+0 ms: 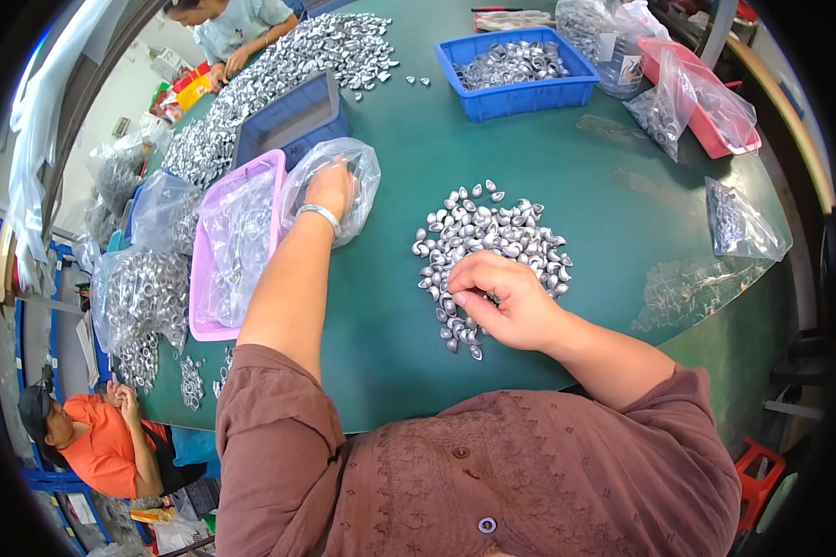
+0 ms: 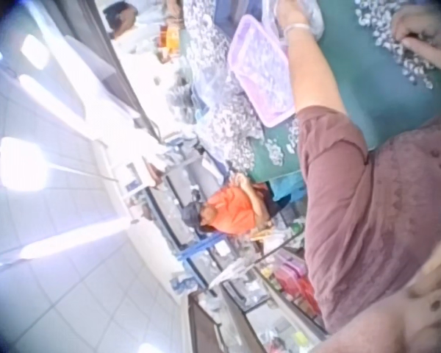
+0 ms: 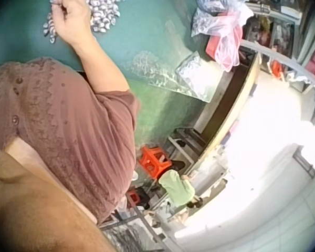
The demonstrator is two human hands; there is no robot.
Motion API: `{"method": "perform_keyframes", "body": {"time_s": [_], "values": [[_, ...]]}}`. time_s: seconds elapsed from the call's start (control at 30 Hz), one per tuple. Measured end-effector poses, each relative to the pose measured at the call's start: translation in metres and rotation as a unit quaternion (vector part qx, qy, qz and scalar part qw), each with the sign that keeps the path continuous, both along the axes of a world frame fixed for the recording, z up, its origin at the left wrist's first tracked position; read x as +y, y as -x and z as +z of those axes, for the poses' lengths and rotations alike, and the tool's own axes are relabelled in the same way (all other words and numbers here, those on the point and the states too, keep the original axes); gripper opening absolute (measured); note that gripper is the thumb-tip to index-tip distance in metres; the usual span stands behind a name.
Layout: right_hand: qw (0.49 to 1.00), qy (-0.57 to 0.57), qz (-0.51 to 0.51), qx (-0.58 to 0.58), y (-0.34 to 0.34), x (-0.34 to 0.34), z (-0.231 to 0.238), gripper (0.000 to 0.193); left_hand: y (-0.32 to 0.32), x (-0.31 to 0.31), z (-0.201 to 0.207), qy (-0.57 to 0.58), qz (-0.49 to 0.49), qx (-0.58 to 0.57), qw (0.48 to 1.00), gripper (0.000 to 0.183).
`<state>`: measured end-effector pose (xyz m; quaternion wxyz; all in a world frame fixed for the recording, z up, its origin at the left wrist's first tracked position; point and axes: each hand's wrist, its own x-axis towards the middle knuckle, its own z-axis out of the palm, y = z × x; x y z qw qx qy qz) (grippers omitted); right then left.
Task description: The person sorts various small metal hardware components by hand, picking up pieces from a pile on a green workbench, examining them, and placing them into different piles or containers.
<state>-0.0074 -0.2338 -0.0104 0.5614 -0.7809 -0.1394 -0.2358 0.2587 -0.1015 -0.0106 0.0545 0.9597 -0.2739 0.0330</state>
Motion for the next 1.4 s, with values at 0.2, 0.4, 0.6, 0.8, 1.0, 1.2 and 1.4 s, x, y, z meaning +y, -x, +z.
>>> {"method": "perform_keyframes", "body": {"time_s": [0.2, 0.4, 0.6, 0.8, 1.0, 1.2, 1.4], "values": [[1.000, 0.000, -0.002, 0.003, -0.001, -0.002, -0.002, 0.005, -0.001, -0.001, -0.004, 0.047, 0.008, 0.000, 0.999, 0.026], [1.000, 0.007, -0.008, 0.006, -0.004, -0.002, -0.004, 0.004, -0.009, 0.010, -0.012, 0.087, -0.005, -0.017, 0.996, 0.021], [1.000, 0.010, -0.017, 0.016, -0.004, -0.006, -0.009, 0.004, -0.004, 0.007, 0.002, 0.299, 0.204, 0.244, 0.900, 0.008], [0.999, -0.016, 0.003, 0.032, -0.005, -0.003, -0.009, 0.004, -0.005, 0.021, 0.007, 0.601, 0.272, 0.400, 0.636, 0.011], [0.998, -0.031, 0.002, 0.047, -0.005, -0.006, -0.011, 0.005, 0.010, 0.027, -0.006, 0.783, 0.165, 0.587, 0.118, 0.015], [0.995, -0.059, 0.017, 0.078, -0.006, -0.002, -0.004, 0.007, 0.029, 0.049, -0.002, 0.791, 0.119, 0.591, 0.103, 0.023], [0.985, -0.103, 0.017, 0.138, -0.006, -0.001, 0.002, 0.011, 0.089, 0.050, 0.023, 0.770, 0.104, 0.604, 0.177, 0.017]]}}
